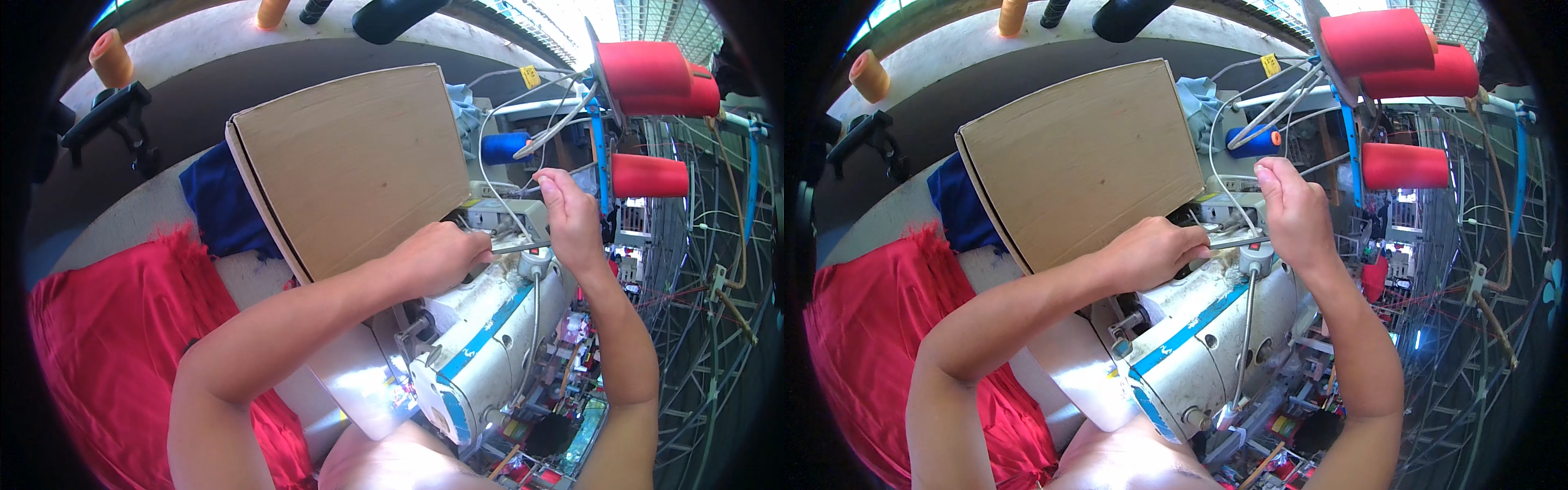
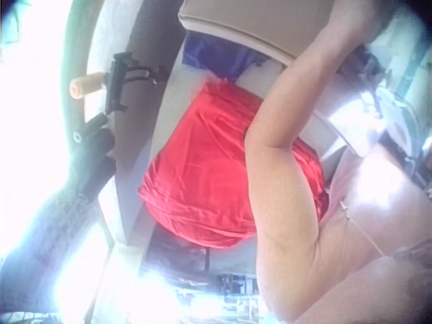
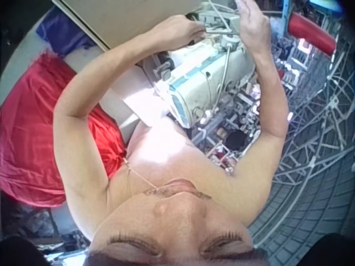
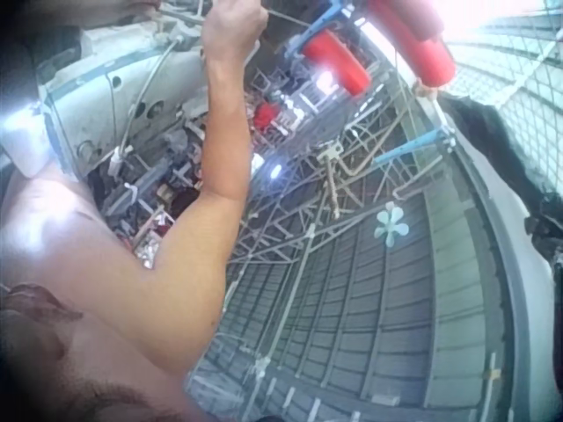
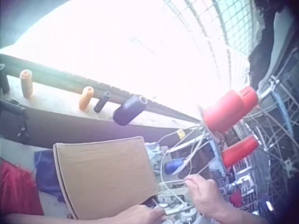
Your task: The person uses a screwdriver to adjust components inside the sewing machine's bobbin area. They then handle a red fabric piece, folding and positioning it on the machine's table.
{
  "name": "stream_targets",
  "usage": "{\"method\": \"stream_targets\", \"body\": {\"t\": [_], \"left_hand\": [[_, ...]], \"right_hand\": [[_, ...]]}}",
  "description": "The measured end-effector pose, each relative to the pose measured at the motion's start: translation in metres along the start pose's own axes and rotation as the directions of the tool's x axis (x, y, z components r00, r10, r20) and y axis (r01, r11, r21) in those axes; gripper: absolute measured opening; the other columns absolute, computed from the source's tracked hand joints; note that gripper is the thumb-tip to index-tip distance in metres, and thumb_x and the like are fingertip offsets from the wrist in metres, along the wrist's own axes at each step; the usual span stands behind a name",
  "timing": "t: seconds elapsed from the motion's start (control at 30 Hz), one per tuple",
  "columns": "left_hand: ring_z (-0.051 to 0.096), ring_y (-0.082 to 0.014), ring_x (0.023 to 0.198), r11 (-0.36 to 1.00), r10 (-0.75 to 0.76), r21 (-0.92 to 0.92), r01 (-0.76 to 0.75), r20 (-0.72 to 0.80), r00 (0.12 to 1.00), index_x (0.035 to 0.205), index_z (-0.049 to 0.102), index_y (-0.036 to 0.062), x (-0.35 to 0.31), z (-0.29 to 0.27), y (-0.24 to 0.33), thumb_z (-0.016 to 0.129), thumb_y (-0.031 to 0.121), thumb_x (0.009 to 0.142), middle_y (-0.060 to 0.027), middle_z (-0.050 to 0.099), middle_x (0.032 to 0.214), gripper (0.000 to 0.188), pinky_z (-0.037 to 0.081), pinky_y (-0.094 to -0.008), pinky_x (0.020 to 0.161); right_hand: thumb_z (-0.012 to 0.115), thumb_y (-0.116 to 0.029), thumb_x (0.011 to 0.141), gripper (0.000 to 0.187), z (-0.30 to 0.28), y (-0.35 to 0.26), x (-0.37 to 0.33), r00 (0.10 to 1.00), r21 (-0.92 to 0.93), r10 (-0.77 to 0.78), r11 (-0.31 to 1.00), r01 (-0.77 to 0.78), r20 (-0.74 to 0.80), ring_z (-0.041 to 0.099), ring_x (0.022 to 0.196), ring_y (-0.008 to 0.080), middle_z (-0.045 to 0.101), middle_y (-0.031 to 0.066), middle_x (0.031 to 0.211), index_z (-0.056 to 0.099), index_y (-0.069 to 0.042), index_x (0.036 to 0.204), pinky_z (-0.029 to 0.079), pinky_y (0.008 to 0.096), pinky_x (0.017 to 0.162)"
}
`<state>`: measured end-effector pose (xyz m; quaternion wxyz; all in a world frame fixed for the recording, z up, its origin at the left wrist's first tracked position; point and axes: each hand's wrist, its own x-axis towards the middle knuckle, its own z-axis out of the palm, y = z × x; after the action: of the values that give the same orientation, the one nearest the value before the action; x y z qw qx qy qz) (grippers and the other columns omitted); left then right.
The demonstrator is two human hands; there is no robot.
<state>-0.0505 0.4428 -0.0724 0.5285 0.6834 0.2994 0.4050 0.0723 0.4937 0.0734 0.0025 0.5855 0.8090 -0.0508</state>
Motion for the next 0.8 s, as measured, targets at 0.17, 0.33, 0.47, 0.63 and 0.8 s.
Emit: {"method": "stream_targets", "body": {"t": [0.17,0.33,0.47,0.63,0.8], "left_hand": [[0.057,-0.0356,0.06,0.999,0.043,-0.008,-0.043,-0.038,0.998,0.08,0.057,0.0023,-0.003,0.002,0.0,0.052,0.02,0.085,-0.0188,0.056,0.062,0.019,0.044,-0.0437,0.058],[0.057,-0.0358,0.059,0.996,0.09,-0.018,-0.093,-0.093,0.992,0.079,0.057,0.0014,-0.005,0.009,-0.006,0.053,0.018,0.084,-0.0187,0.056,0.061,0.018,0.044,-0.0434,0.057],[0.057,-0.0359,0.061,0.998,0.057,-0.006,-0.058,-0.091,0.994,0.079,0.058,0.0013,-0.004,0.008,-0.003,0.053,0.018,0.084,-0.0192,0.057,0.063,0.018,0.044,-0.0436,0.058],[0.058,-0.036,0.064,0.999,0.044,0.012,-0.043,-0.091,0.995,0.081,0.059,0.0016,0.0,0.011,-0.004,0.053,0.019,0.083,-0.0195,0.058,0.066,0.018,0.045,-0.0434,0.06],[0.059,-0.0362,0.065,0.998,-0.016,0.065,0.02,-0.066,0.998,0.081,0.059,0.0021,0.001,0.007,-0.001,0.053,0.019,0.082,-0.0195,0.059,0.068,0.018,0.046,-0.0433,0.062]], "right_hand": [[0.048,-0.018,0.089,0.019,0.003,0.002,0.001,1.0,0.005,0.01,1.0,-0.011,0.023,0.058,0.054,0.0304,0.055,0.018,0.06,0.057,-0.001,0.091,0.041,0.0347,0.05],[0.048,-0.017,0.089,0.019,0.005,0.001,0.0,1.0,-0.001,0.019,1.0,-0.019,0.009,0.056,0.052,0.0281,0.054,0.0161,0.059,0.057,-0.001,0.09,0.04,0.0335,0.05],[0.048,-0.018,0.089,0.02,0.007,0.003,0.002,0.999,-0.003,0.034,0.999,-0.034,-0.005,0.058,0.056,0.0301,0.056,0.0167,0.062,0.058,-0.001,0.089,0.042,0.0345,0.052],[0.047,-0.019,0.089,0.021,0.012,0.019,0.005,0.999,-0.052,-0.002,0.999,-0.001,-0.051,0.059,0.062,0.0332,0.058,0.0179,0.065,0.058,-0.001,0.087,0.043,0.0367,0.054],[0.046,-0.022,0.089,0.022,0.022,0.03,0.011,0.997,-0.008,-0.042,0.999,0.041,-0.071,0.058,0.068,0.0374,0.058,0.0194,0.068,0.057,-0.003,0.087,0.043,0.0415,0.058]]}}
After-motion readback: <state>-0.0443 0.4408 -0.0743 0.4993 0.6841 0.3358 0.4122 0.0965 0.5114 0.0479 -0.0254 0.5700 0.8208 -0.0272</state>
